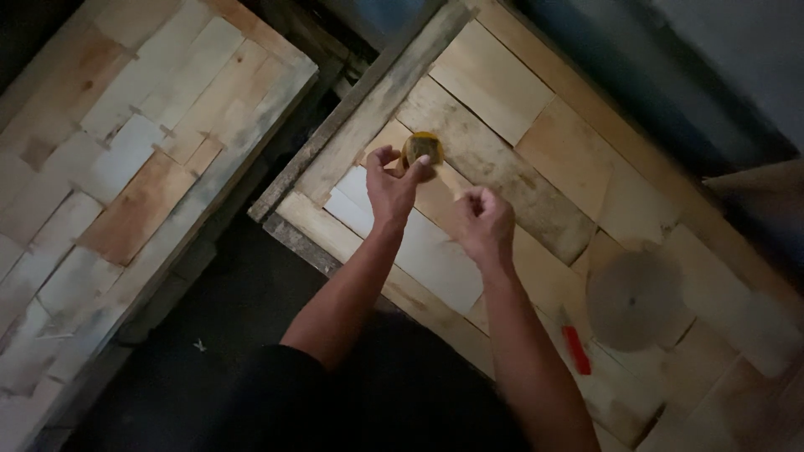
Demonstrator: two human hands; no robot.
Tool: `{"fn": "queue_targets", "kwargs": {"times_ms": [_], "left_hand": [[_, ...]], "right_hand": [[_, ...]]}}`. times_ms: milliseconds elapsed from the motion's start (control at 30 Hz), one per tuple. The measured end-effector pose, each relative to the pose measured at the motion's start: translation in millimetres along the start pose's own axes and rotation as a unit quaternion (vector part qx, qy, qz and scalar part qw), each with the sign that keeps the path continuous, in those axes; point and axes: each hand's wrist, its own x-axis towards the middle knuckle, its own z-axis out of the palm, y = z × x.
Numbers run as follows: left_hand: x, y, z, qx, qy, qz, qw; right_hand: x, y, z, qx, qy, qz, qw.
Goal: Repairing a wooden surface by applying and trimming wood veneer strips.
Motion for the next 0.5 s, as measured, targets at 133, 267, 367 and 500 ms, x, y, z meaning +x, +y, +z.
{"fn": "queue_targets", "kwargs": {"times_ms": [133, 267, 367, 500], "left_hand": [[3, -30, -1, -0.008, -0.007, 0.001, 1.0], [3, -74, -1, -0.108, -0.001, 0.07, 0.992], [-3, -56, -2, -0.029, 0.004, 0.114, 0.993], [-10, -23, -1, 0.032, 0.017, 0.075, 0.997]], "right_hand": [[4, -15, -1, 0.113, 0.028, -0.144, 0.983], [21, -25, 12, 0.271, -0.051, -0.085, 0.958], [30, -23, 30, 0.199, -0.071, -0.018, 0.977], [33, -21, 44, 0.075, -0.052, -0.026, 0.995]]}}
